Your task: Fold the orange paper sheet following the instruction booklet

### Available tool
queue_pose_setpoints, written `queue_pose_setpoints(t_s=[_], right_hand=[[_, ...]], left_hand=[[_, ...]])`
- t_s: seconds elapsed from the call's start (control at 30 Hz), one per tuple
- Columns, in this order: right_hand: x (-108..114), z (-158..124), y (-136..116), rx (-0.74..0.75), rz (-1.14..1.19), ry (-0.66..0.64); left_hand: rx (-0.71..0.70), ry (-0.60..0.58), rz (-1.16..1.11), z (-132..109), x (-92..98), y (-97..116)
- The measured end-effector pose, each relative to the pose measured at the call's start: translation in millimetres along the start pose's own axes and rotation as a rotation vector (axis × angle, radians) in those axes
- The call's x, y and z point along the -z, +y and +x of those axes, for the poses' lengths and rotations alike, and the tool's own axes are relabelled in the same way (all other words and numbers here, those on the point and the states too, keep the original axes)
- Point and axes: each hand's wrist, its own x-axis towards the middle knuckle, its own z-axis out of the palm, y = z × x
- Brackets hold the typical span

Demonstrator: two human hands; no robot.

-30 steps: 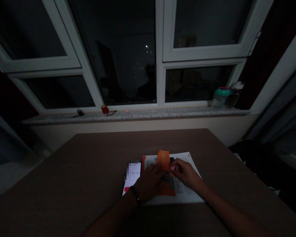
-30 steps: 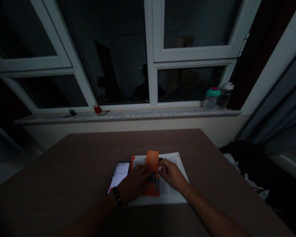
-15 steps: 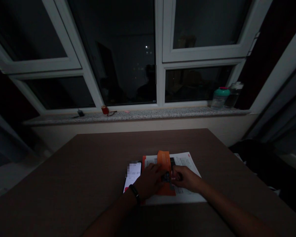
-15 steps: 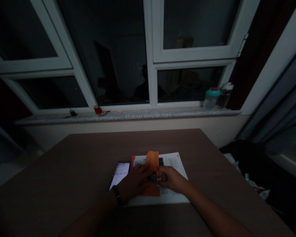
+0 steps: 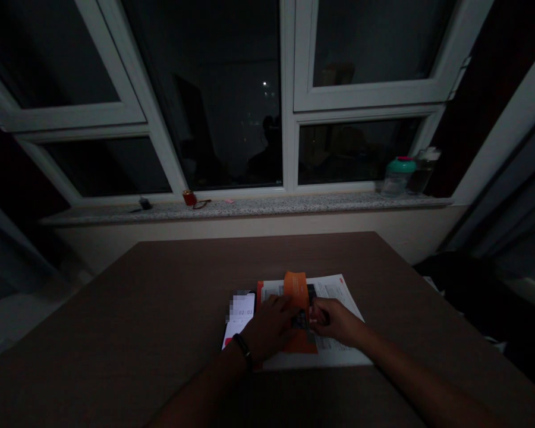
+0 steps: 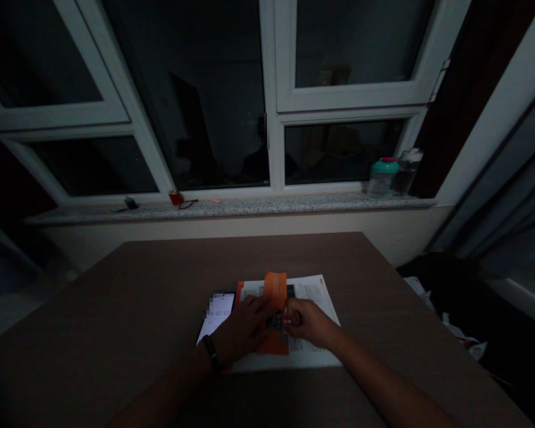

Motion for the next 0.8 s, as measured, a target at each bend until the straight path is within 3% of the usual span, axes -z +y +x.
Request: queue_pose_setpoints(t_s=[0.13, 0.37, 0.47, 0.8], right_hand=[[3, -5, -5, 0.049, -0.006, -0.076], [-1, 7, -2, -0.006, -0.095, 0.123], [-3, 10, 2, -0.024, -0.108, 0.145], [5, -8, -11, 0.017, -0.043, -0.095]], left_hand=[[0.009, -0.014, -0.002, -1, 4.3, 3], [0.032, -0.028, -0.024, 1, 6.9, 6], [0.04, -0.008, -0.027, 1, 6.6, 7], [0.037, 0.013, -0.02, -1, 3.5, 7]])
